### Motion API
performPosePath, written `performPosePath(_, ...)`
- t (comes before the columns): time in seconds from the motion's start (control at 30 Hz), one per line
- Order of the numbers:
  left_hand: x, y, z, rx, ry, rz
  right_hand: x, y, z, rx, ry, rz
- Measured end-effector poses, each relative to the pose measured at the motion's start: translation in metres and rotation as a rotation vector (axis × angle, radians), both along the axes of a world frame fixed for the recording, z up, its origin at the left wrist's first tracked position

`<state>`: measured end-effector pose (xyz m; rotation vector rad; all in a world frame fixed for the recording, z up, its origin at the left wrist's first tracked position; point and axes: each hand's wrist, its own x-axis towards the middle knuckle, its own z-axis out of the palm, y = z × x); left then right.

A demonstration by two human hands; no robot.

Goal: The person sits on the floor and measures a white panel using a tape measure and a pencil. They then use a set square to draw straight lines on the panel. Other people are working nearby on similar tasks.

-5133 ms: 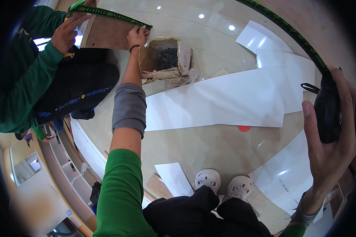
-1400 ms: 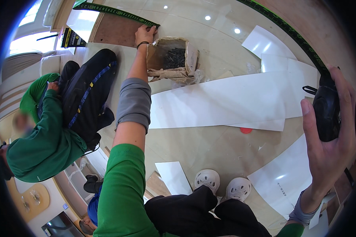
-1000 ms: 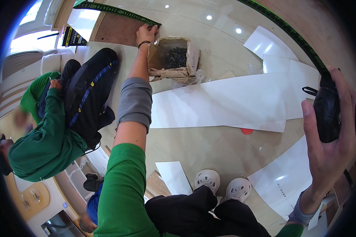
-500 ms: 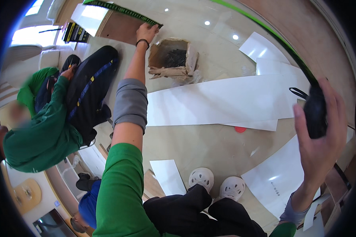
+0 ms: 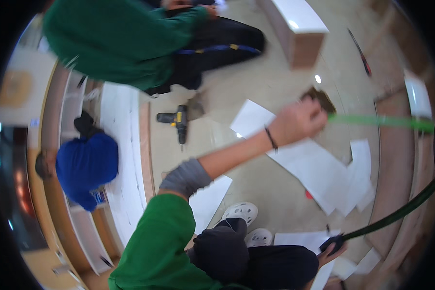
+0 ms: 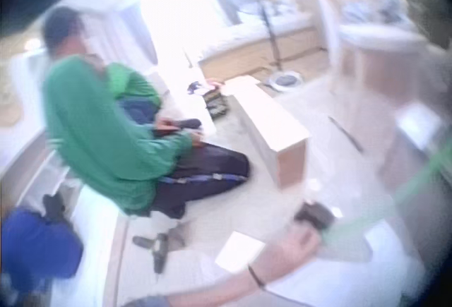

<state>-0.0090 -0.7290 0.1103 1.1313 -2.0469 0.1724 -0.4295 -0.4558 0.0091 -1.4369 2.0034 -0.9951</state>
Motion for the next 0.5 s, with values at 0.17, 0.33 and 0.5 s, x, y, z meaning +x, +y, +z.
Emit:
performPosePath(0.17,0.057,0.161,0.003,0.226,0.132,0.402,-0.013,0.014,-0.016,0.133,0.013,0.294)
performPosePath(0.33,0.099,0.35,-0.01,0.62,0.824,1.184,0.001,-0.054,0.028,0.098,0.212,0.765)
performPosePath(0.5,0.197,0.563,0.063,0.506,-0.15,1.766,0.078,-0.145,0.053,0.013,0.437,1.319)
